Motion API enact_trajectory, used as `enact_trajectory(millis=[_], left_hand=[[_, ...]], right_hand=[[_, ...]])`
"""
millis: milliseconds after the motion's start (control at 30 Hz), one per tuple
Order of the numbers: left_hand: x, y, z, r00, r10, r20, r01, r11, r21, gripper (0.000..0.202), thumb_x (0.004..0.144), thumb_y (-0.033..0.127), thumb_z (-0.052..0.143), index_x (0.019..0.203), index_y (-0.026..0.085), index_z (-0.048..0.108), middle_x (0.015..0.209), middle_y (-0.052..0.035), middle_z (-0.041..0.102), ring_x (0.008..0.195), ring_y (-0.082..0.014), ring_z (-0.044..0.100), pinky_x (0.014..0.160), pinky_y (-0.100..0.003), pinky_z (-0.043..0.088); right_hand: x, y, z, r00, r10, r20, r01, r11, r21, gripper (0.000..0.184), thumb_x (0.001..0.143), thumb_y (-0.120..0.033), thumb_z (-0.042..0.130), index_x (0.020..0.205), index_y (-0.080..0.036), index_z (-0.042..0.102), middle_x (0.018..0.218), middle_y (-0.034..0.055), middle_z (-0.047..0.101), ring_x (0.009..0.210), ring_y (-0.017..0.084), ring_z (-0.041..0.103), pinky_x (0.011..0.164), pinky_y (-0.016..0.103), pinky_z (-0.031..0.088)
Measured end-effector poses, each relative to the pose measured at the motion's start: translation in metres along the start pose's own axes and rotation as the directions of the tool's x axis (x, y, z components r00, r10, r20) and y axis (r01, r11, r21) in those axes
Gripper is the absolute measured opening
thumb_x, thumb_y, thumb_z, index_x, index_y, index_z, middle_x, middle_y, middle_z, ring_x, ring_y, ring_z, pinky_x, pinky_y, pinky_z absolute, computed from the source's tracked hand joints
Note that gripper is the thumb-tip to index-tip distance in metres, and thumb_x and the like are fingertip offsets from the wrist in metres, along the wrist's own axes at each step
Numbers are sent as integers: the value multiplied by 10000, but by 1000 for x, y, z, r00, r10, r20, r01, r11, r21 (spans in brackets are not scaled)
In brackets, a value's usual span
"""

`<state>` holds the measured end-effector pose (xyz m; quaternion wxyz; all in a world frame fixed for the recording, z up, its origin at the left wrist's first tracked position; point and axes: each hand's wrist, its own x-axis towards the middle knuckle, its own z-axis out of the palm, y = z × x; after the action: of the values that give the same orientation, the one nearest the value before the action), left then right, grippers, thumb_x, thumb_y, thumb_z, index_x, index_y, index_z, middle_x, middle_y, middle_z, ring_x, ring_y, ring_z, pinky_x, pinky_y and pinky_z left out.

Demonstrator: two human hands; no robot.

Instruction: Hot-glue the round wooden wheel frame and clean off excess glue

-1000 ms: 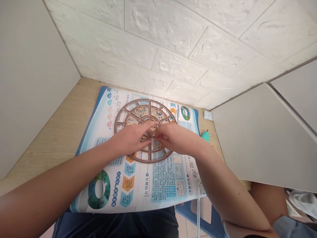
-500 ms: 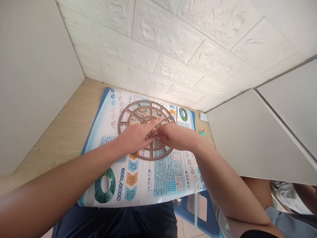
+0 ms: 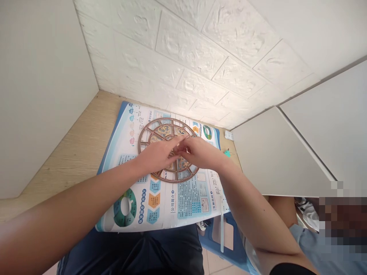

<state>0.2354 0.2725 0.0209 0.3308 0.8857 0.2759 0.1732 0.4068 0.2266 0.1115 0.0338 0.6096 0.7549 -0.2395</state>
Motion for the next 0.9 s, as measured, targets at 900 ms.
enact_trajectory(millis=[900], left_hand=[[6,-8,6,996,0,88,13,989,-147,641,977,286,541,1592,293,362,1131,28,791,931,-201,724,747,-308,471]], right_hand=[[-22,32,13,957,-118,-265,120,993,-7,219,909,-31,482,869,-195,622,935,30,676,958,210,586,895,406,311]])
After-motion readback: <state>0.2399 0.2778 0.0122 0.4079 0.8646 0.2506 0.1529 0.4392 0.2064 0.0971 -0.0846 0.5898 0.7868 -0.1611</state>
